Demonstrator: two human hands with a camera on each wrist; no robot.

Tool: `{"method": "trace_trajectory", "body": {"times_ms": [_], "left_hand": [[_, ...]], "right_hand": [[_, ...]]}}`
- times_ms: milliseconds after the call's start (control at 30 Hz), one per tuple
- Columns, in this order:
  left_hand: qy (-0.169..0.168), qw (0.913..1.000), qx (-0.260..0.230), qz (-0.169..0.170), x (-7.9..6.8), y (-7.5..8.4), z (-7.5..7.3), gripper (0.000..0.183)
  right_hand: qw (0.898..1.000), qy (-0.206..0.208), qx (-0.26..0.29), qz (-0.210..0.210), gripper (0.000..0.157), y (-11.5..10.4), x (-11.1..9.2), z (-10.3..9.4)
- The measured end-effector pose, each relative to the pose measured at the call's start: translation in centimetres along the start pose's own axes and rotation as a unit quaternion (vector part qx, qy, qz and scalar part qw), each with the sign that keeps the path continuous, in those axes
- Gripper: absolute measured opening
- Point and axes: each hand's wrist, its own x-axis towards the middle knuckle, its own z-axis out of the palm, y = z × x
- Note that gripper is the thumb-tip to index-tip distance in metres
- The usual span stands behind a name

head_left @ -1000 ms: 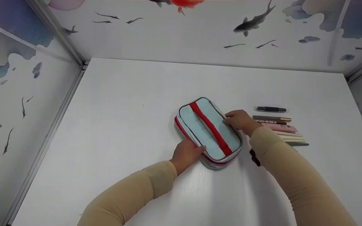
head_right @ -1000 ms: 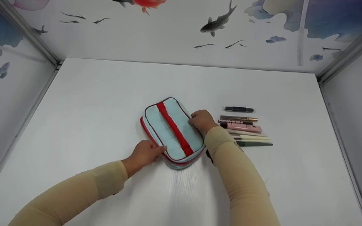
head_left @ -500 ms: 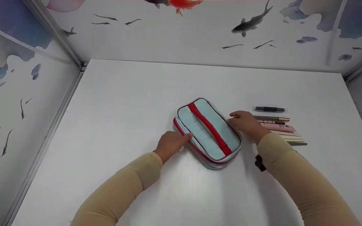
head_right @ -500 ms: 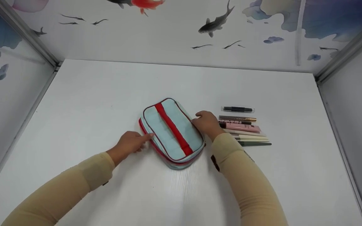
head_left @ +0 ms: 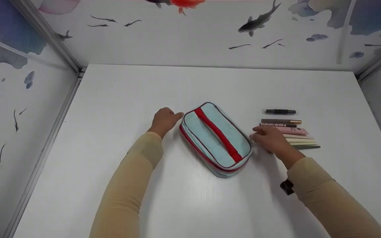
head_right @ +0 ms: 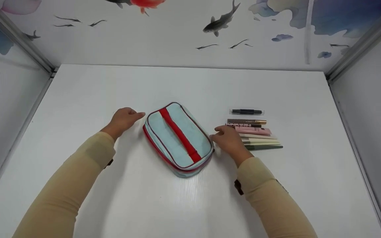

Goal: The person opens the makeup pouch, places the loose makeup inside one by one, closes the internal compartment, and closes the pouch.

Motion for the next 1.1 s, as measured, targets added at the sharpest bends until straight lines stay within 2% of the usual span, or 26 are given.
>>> {"method": "trace_trajectory", "body": {"times_ms": [133, 300, 433, 767, 1000, 1100], "left_hand": [[0.001, 0.9998, 0.0, 0.019, 0.9, 1.0, 0.3, 0.048], [-0.011, 0.9993, 0.011, 0.033, 1.4, 2.3, 0.7, 0.05], [-0.017, 0.9985, 0.028, 0.043, 1.9, 3.1, 1.2, 0.049], [-0.034, 0.997, 0.058, 0.039, 3.3, 3.0, 2.5, 0.049], [-0.045, 0.9947, 0.062, 0.069, 3.8, 3.1, 3.0, 0.046], [-0.045, 0.995, 0.053, 0.071, 4.0, 3.2, 3.3, 0.044]], "right_hand": [[1.0, -0.015, -0.008, 0.01, 0.056, 0.5, -1.0, 0.5], [0.999, -0.036, 0.021, 0.029, 0.06, 1.0, -2.3, 1.1], [0.997, -0.035, 0.046, 0.044, 0.055, 1.6, -3.2, 1.9], [0.989, -0.064, 0.122, 0.061, 0.055, 2.3, -4.8, 4.3], [0.981, -0.073, 0.169, 0.068, 0.054, 2.4, -4.9, 4.8], [0.976, -0.073, 0.193, 0.076, 0.052, 2.4, -4.7, 5.0]]}}
